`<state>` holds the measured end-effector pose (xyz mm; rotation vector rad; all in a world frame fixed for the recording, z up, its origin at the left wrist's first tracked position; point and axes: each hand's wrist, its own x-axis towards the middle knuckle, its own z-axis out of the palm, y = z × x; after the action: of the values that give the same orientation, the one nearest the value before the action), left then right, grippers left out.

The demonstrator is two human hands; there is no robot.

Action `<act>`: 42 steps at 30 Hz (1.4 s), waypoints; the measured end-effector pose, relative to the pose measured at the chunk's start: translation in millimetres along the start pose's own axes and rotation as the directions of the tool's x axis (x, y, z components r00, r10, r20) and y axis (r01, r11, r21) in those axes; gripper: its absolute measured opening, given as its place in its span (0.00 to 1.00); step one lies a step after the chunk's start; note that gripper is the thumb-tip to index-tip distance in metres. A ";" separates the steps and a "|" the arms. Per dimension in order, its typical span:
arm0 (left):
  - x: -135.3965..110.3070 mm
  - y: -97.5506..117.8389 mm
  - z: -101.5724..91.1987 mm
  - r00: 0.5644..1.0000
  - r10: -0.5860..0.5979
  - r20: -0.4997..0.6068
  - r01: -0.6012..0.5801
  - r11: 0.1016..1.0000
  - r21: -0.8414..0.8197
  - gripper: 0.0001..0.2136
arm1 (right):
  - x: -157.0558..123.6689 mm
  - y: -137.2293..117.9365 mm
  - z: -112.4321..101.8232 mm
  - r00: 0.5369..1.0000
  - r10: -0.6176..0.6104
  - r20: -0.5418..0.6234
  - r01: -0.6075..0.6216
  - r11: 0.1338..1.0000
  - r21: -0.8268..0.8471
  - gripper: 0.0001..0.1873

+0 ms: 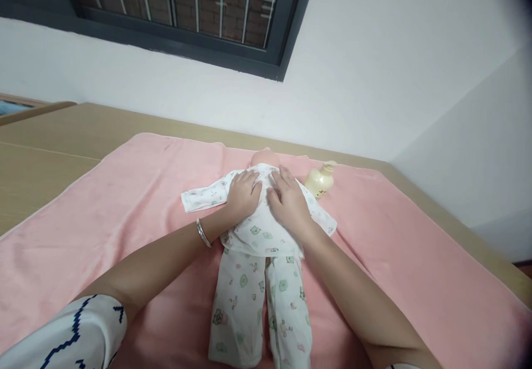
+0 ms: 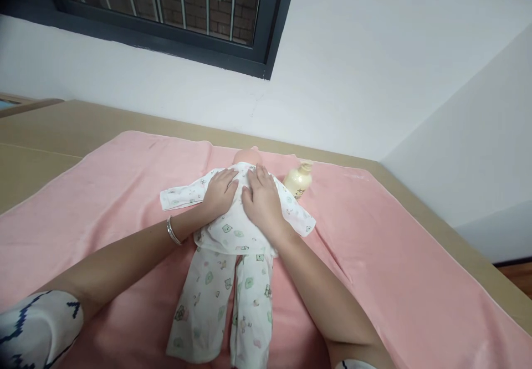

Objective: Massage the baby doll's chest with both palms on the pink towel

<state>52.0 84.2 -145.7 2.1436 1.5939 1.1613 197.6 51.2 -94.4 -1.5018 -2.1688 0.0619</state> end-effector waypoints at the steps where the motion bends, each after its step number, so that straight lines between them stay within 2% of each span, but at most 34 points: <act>1: -0.2 -0.1 0.2 1.000 0.001 -0.002 -0.001 1.000 -0.005 0.21 | -0.6 -1.2 0.6 1.000 -0.009 0.002 0.009 1.000 0.000 0.29; 5: -1.5 1.0 0.1 1.000 -0.015 -0.012 0.014 1.000 -0.014 0.21 | -0.8 -2.1 1.2 0.997 0.015 0.078 -0.019 0.999 0.047 0.28; 10: -2.6 1.0 0.8 0.999 -0.013 -0.035 0.011 0.999 -0.041 0.21 | -1.5 -2.2 -0.1 0.998 0.036 -0.056 -0.032 0.997 0.063 0.29; 14: -2.8 -0.9 3.9 0.998 -0.013 -0.069 0.008 0.998 -0.069 0.21 | -2.5 -3.7 1.1 0.997 -0.010 0.077 0.007 0.999 0.051 0.28; 15: -2.9 -1.2 4.5 0.997 -0.012 -0.075 0.007 0.997 -0.075 0.21 | -2.9 -4.4 0.0 0.997 -0.011 0.078 0.007 0.999 0.053 0.28; 19: -3.3 -1.5 5.1 0.997 -0.009 -0.081 0.002 0.996 -0.089 0.21 | -4.6 -6.6 -6.0 0.992 -0.030 -0.119 0.032 0.999 0.009 0.33; 20: -3.4 -1.4 4.9 0.997 -0.010 -0.077 0.003 0.996 -0.093 0.21 | -4.6 -6.6 -5.9 0.990 -0.038 -0.135 0.037 0.999 -0.009 0.33; 21: -3.5 -1.3 4.6 0.997 -0.012 -0.072 0.005 0.995 -0.096 0.21 | -4.4 -6.4 -4.7 0.993 -0.044 -0.112 0.042 0.999 -0.022 0.33; 23: -3.5 -1.1 3.9 0.998 -0.019 -0.057 0.013 0.995 -0.102 0.21 | -3.3 -5.5 -0.6 0.999 -0.044 0.011 0.044 0.998 -0.033 0.31; 26: -3.2 -0.3 2.5 0.999 -0.034 -0.035 0.030 0.995 -0.099 0.21 | -1.0 -3.8 2.5 0.983 -0.046 0.177 0.055 0.997 -0.046 0.29; 29: -2.5 0.6 1.2 0.999 -0.043 -0.016 0.042 0.994 -0.099 0.21 | 0.5 -1.7 -2.5 0.976 -0.050 0.212 0.060 0.997 -0.039 0.30; 34: -1.5 1.0 0.7 0.999 -0.051 -0.006 0.050 0.993 -0.111 0.21 | 3.0 4.4 -7.6 0.988 -0.035 0.151 0.039 0.999 -0.023 0.38; 39: 0.3 0.5 0.4 0.999 -0.044 0.020 0.046 0.996 -0.074 0.20 | 4.8 3.1 -6.3 0.948 0.014 0.318 0.015 0.996 -0.091 0.34; 42: 1.4 2.3 -1.9 0.998 -0.045 0.033 0.046 0.999 -0.021 0.21 | 2.5 -3.7 -19.7 0.911 0.047 0.410 0.021 0.987 -0.160 0.34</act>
<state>52.4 84.1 -142.4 2.0909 1.5994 1.1190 202.1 47.3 -75.1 -1.7191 -2.5480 0.2340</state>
